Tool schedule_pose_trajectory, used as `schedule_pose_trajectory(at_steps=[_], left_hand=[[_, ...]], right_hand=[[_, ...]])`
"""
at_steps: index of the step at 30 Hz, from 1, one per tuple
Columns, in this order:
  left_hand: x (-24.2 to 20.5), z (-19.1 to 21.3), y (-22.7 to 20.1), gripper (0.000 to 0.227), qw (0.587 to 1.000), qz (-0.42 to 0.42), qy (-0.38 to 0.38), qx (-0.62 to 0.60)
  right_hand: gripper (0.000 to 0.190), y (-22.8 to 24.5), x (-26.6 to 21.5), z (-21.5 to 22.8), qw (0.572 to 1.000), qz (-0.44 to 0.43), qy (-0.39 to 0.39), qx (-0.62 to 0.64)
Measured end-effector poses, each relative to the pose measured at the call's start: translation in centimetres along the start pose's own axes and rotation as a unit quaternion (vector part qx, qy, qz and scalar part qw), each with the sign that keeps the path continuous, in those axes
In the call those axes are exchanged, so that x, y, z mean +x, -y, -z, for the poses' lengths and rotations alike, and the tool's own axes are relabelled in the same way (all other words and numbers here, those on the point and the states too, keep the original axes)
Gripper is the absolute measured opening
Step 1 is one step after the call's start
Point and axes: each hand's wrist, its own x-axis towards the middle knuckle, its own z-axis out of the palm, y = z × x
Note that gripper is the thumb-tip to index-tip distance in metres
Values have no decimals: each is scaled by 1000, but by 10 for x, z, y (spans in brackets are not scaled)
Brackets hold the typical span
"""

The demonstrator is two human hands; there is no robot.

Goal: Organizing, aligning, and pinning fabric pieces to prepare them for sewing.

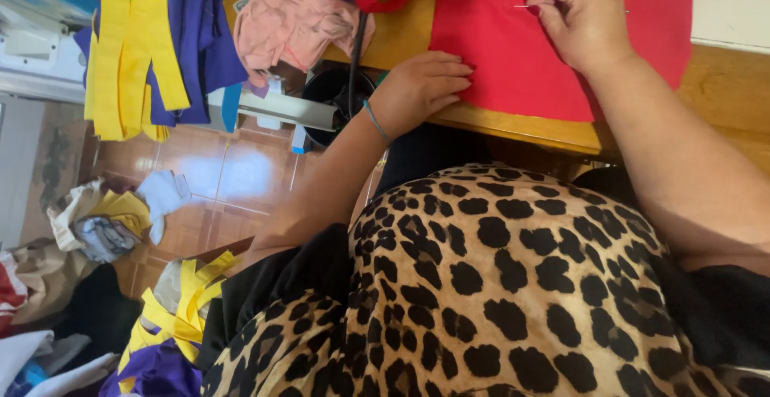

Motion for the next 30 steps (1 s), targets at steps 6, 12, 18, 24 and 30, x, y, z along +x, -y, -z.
schedule_pose_trajectory(at_steps=[6,12,18,24,30], left_hand=[[-4,-4,4,19,996,27,-47,-70],[-4,-5,6,16,994,15,-60,-89],[-1,-9,3,14,997,41,-53,-47],[12,-1,-9,4,998,27,-52,-28],[26,10,-45,26,969,131,-95,185]], right_hand=[[15,-8,-2,-1,1000,-5,11,-5],[14,-10,-4,-1,1000,6,6,-1],[14,-6,-2,0,1000,-6,7,9],[13,-8,1,-2,1000,-11,2,-11],[14,2,2,0,1000,-20,-2,18]])
